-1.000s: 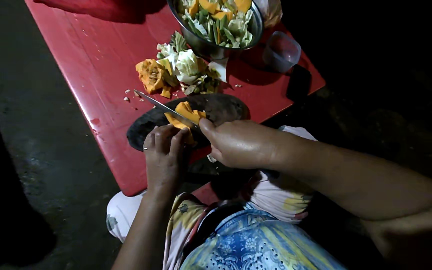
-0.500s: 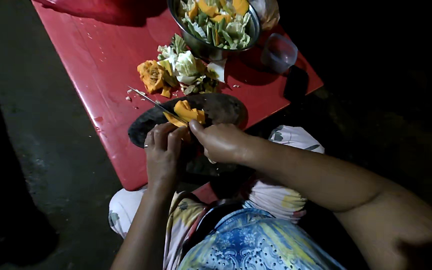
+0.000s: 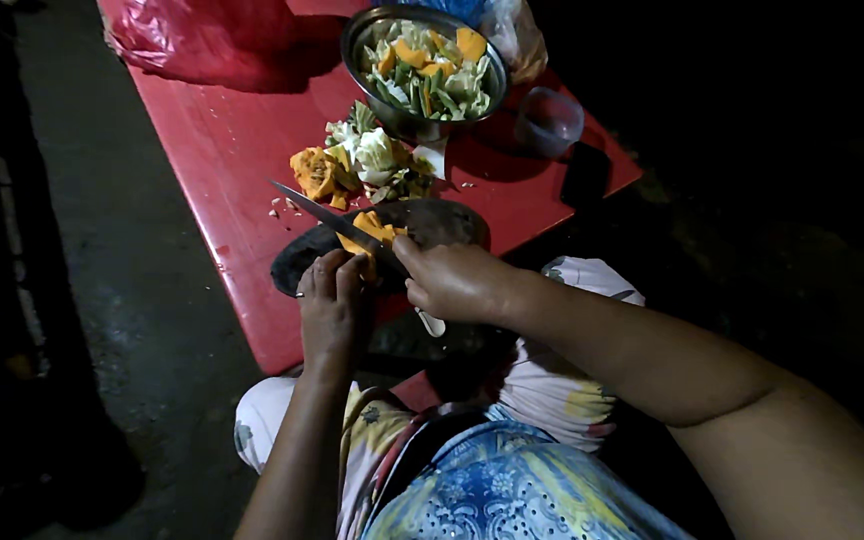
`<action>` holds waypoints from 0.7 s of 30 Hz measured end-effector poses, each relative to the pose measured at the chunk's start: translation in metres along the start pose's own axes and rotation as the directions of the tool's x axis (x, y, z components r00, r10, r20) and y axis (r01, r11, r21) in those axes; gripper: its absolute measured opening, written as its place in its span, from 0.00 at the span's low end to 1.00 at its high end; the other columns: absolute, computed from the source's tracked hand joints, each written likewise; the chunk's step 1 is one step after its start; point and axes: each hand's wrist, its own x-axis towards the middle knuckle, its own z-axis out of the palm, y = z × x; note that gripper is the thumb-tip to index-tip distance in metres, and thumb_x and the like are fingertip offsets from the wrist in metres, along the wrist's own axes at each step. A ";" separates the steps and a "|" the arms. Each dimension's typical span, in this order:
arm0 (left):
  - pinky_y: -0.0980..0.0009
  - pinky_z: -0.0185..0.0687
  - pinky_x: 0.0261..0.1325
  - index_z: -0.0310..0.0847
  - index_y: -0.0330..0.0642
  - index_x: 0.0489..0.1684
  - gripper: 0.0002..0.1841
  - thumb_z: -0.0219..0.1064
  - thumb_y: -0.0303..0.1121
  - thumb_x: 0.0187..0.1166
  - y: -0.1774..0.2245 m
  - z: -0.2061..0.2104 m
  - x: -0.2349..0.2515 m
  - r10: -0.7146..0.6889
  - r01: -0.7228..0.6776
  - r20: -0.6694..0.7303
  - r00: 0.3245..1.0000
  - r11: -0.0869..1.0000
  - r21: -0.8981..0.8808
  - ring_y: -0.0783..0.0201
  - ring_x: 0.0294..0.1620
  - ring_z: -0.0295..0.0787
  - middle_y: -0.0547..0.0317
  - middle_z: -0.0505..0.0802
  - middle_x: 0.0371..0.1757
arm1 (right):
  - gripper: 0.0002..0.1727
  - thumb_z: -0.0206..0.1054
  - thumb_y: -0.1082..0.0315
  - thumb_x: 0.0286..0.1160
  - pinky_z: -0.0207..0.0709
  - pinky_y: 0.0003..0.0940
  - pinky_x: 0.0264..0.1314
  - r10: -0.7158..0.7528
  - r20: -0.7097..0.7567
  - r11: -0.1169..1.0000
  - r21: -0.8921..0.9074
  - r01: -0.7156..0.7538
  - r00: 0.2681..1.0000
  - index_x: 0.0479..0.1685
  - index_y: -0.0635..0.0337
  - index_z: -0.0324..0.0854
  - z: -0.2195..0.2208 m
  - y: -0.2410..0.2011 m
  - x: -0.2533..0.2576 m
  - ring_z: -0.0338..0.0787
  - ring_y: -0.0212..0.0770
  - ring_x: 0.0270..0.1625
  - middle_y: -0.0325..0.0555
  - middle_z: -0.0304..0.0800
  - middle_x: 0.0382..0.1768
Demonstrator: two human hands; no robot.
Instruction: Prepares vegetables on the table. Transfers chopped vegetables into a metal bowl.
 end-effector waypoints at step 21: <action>0.38 0.68 0.78 0.81 0.33 0.62 0.13 0.64 0.27 0.82 0.001 -0.003 -0.001 -0.019 0.020 0.050 0.999 0.999 -0.028 0.31 0.71 0.79 0.33 0.85 0.65 | 0.31 0.66 0.67 0.81 0.85 0.58 0.45 0.022 0.099 0.996 -0.086 -0.013 0.995 0.83 0.53 0.60 -0.001 -0.017 0.022 0.93 0.56 0.43 0.50 0.90 0.37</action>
